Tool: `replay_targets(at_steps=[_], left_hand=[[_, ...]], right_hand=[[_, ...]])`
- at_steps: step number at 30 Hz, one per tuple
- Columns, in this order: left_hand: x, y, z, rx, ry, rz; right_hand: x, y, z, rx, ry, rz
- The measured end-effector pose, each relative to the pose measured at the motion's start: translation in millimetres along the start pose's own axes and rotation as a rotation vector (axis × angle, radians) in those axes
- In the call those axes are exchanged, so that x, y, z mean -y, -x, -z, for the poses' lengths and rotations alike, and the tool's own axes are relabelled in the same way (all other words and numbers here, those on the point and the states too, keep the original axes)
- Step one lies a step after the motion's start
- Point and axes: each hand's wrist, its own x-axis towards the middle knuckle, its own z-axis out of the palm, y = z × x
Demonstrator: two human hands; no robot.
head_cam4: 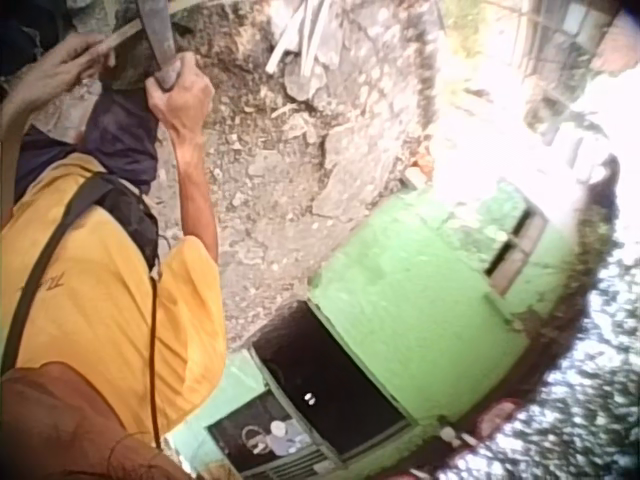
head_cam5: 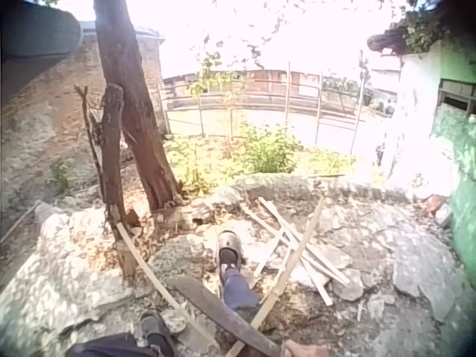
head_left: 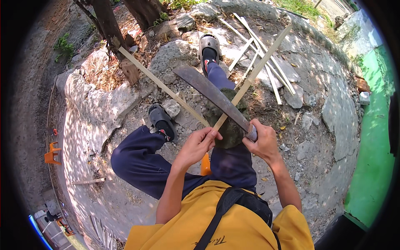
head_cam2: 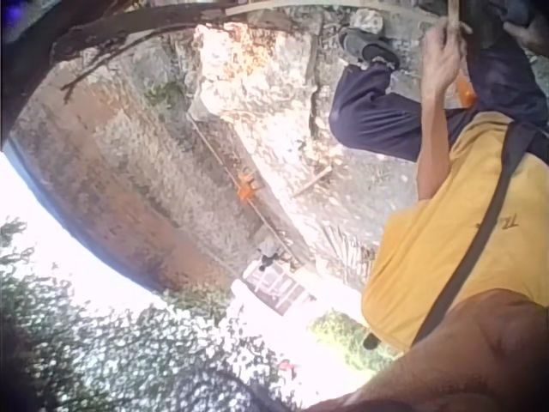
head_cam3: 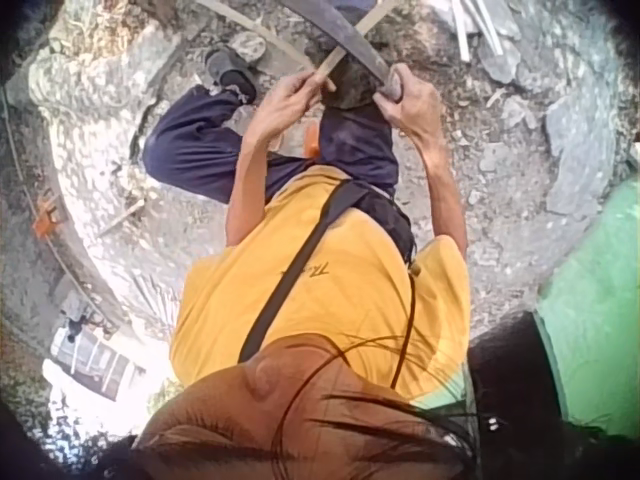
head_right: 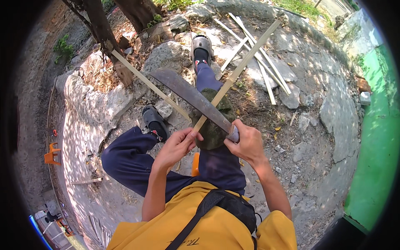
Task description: The person shaves a thin strip of bamboo using a machete while resting the blade against a cloth pad on their knee.
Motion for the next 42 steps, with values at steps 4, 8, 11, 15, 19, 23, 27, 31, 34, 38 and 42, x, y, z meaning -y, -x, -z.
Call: replay_targets(at_steps=[4, 8, 11, 15, 19, 23, 27, 31, 34, 38, 42], left_hand=[[-22, -19, -4, 0.021, -0.166, -0.014], [-15, 8, -5, -0.054, -0.09, 0.026], [-5, 16, 3, -0.001, -0.116, 0.029], [13, 2, -13, -0.104, -0.018, -0.081], [5, -16, -26, -0.19, -0.029, -0.12], [5, -26, -29, -0.217, -0.14, -0.138], [10, -31, -30, -0.2, -0.057, -0.114], [12, -28, -34, -0.215, 0.012, -0.11], [17, -26, -37, -0.247, 0.035, -0.119], [21, -23, -35, -0.265, 0.033, -0.126], [25, -12, -31, -0.21, 0.054, -0.124]], right_hand=[[4, -2, -6, 0.003, -0.063, 0.031], [-8, -3, -13, 0.064, -0.047, -0.054], [-11, -3, -16, 0.102, -0.03, -0.062], [-4, -5, -16, 0.072, -0.014, 0.019], [3, -10, -14, 0.114, 0.133, 0.057], [2, -14, -15, 0.084, 0.156, 0.076], [2, -20, -12, 0.138, 0.216, 0.093], [5, -23, -10, 0.171, 0.238, 0.063], [9, -24, -9, 0.201, 0.267, 0.045], [12, -24, -11, 0.203, 0.271, 0.031], [10, -24, -12, 0.187, 0.285, 0.005]])
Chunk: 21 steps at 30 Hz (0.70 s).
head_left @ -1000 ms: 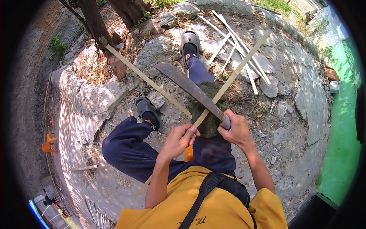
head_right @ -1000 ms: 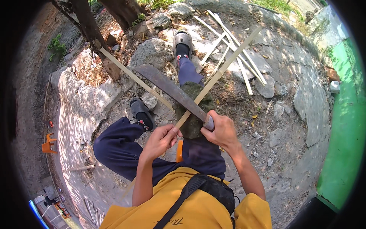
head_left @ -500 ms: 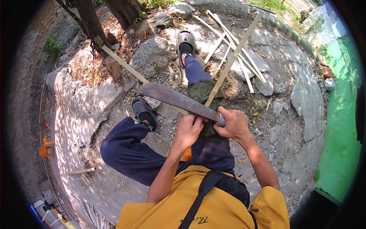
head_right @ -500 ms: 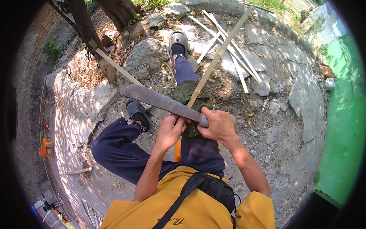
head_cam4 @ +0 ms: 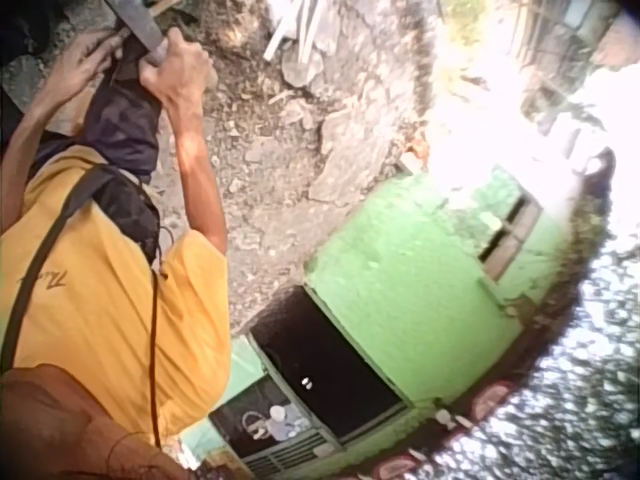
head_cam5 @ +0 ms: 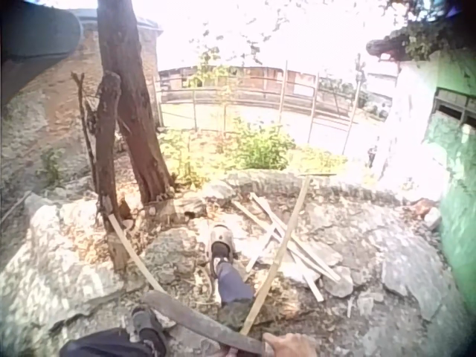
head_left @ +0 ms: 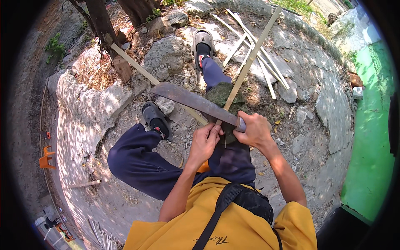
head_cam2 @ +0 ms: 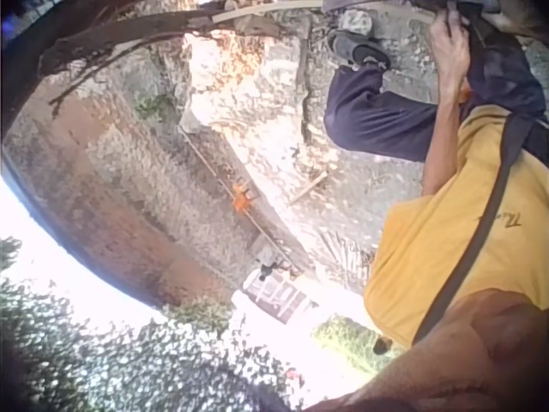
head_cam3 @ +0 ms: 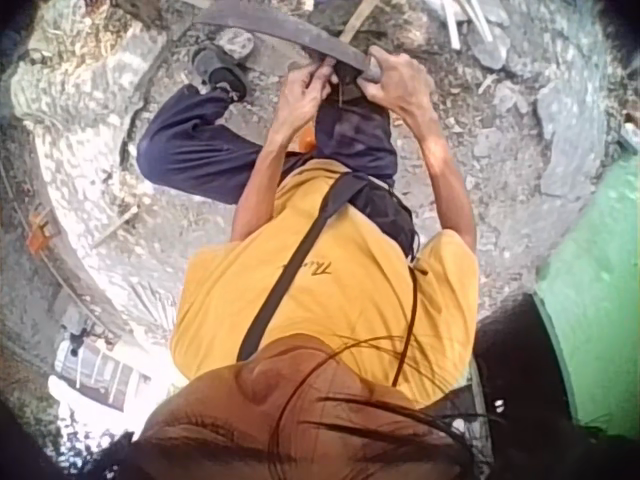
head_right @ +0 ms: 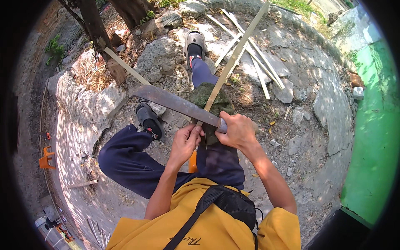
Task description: The person shaves a thin strip of bamboo using a machete while resting the blade against a cloth pad on their knee.
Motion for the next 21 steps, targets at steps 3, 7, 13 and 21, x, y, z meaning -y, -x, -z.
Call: replay_targets(at_steps=[3, 7, 13, 21], left_hand=[[4, 8, 3, 0.009, -0.01, -0.028], [3, 21, 4, -0.022, 0.005, -0.033], [8, 42, 14, -0.054, -0.036, -0.02], [-1, 58, 37, 0.054, -0.155, 0.116]], right_hand=[[-2, -1, -2, -0.011, -0.021, -0.004], [2, 2, 0, -0.018, 0.004, 0.022], [5, 4, -5, -0.015, -0.005, 0.012], [-8, 4, -5, -0.095, -0.08, -0.071]])
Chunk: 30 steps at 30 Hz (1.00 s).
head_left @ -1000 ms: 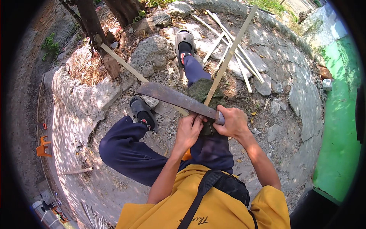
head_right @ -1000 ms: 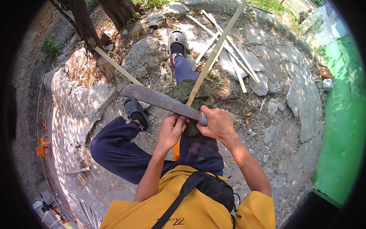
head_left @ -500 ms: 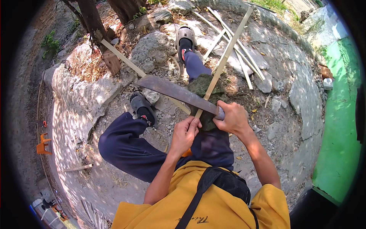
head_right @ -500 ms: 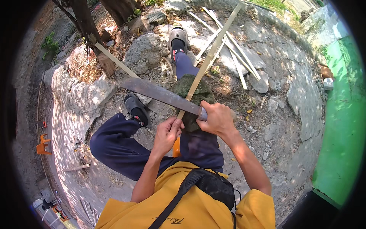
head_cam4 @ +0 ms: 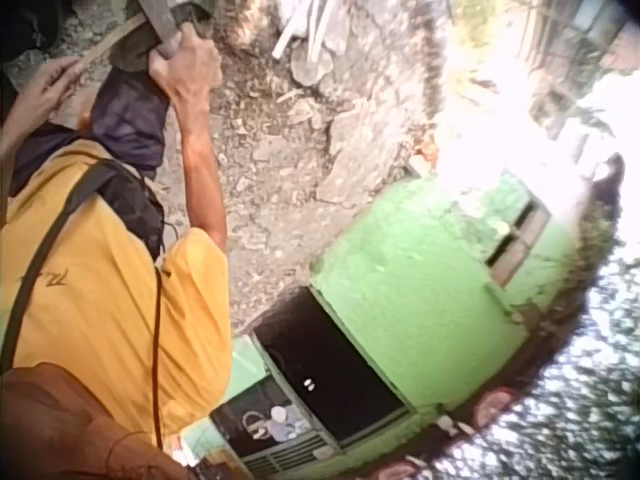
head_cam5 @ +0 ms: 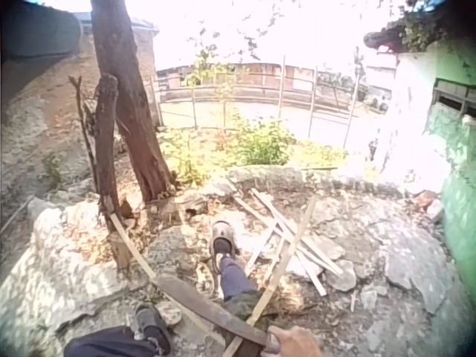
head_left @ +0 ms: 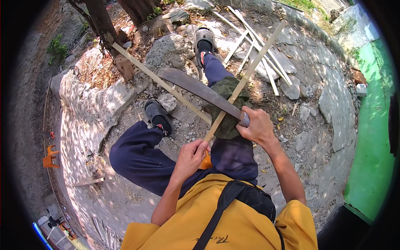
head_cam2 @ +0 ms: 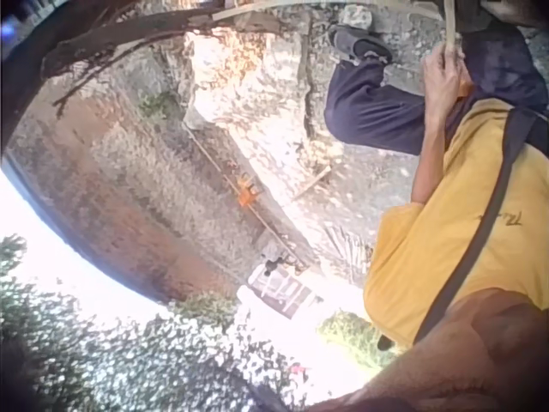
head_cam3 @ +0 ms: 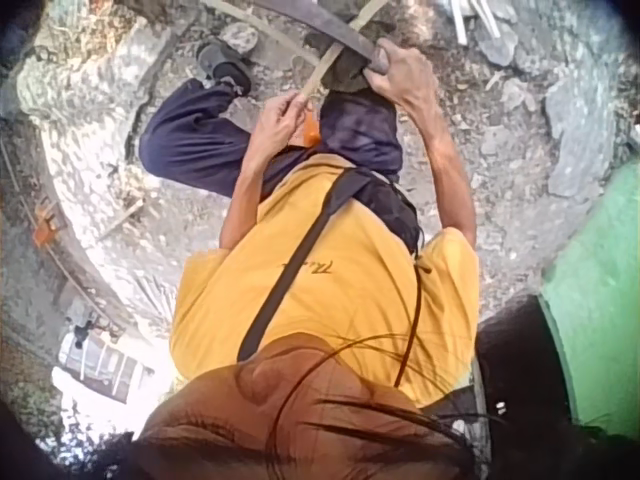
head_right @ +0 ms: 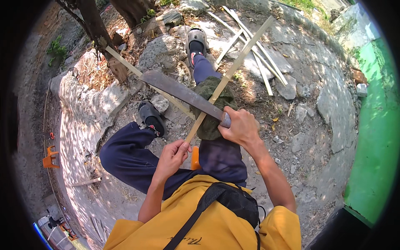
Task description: The person shaves a thin strip of bamboo using a machete while resting the blade against a cloth pad on their knee.
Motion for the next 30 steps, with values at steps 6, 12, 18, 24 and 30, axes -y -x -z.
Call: replay_targets(at_steps=[6, 12, 18, 24, 30], left_hand=[[-1, -31, -17, 0.003, 0.035, -0.081], [14, -7, -12, 0.009, 0.06, -0.047], [34, 43, 18, 0.015, 0.02, 0.024], [24, 36, 36, 0.07, -0.052, 0.166], [-16, -35, -2, 0.006, -0.115, -0.054]], right_hand=[[4, 4, 2, 0.063, 0.042, 0.042], [-2, 0, 2, 0.023, -0.001, 0.03], [-3, -1, 2, 0.03, -0.036, 0.01], [7, 1, 6, 0.039, -0.003, 0.022], [11, 1, 8, 0.078, -0.013, -0.044]])
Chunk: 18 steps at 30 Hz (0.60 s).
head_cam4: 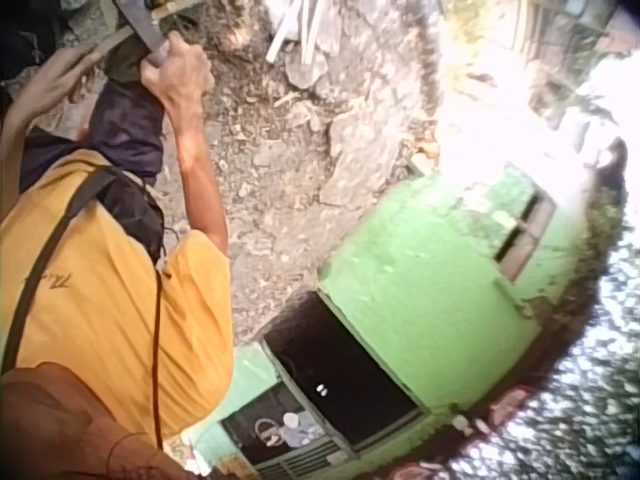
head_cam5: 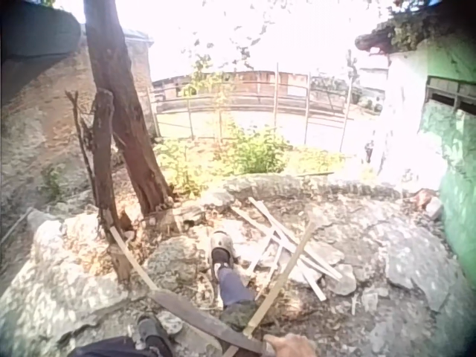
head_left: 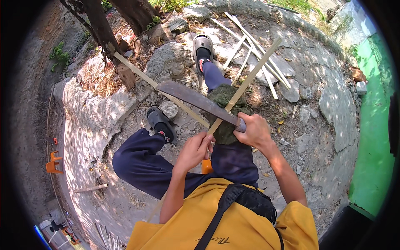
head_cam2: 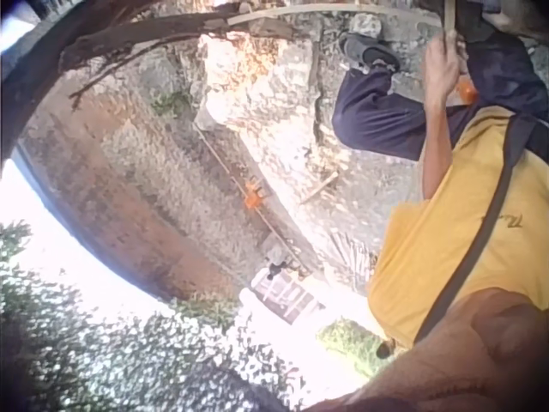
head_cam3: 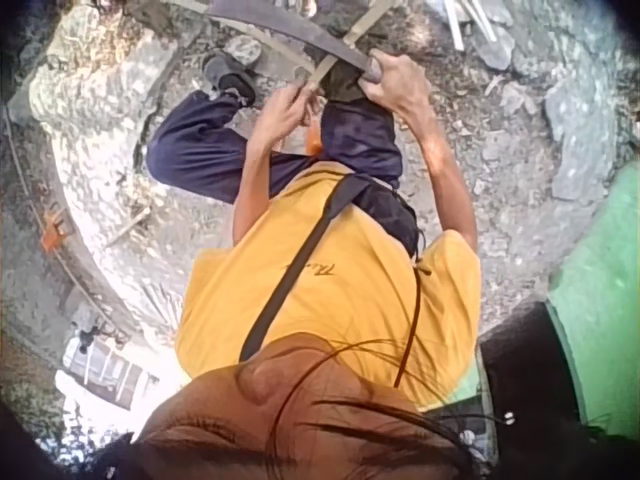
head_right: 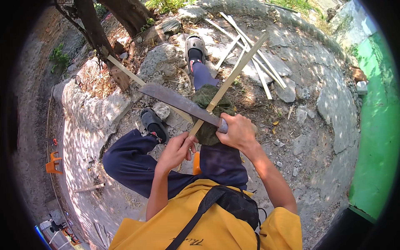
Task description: The person shaves a thin strip of bamboo using a machete while resting the blade against a cloth pad on their knee.
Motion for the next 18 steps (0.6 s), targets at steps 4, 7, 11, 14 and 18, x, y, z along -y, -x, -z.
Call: replay_targets(at_steps=[4, 7, 11, 14, 18], left_hand=[[2, -18, -17, 0.015, 0.053, -0.046], [2, -22, -26, 0.026, 0.098, -0.05], [3, -28, -32, -0.005, 0.154, -0.052], [8, -24, -28, 0.01, 0.161, -0.07], [12, -3, -18, 0.054, 0.182, 0.052]], right_hand=[[-13, -2, -5, -0.026, -0.03, 0.035], [-19, -2, -6, -0.036, -0.036, 0.06], [-18, -3, -7, -0.063, -0.032, 0.05], [-18, -2, -6, -0.049, -0.004, 0.038], [-11, 0, -5, -0.053, 0.007, 0.023]])
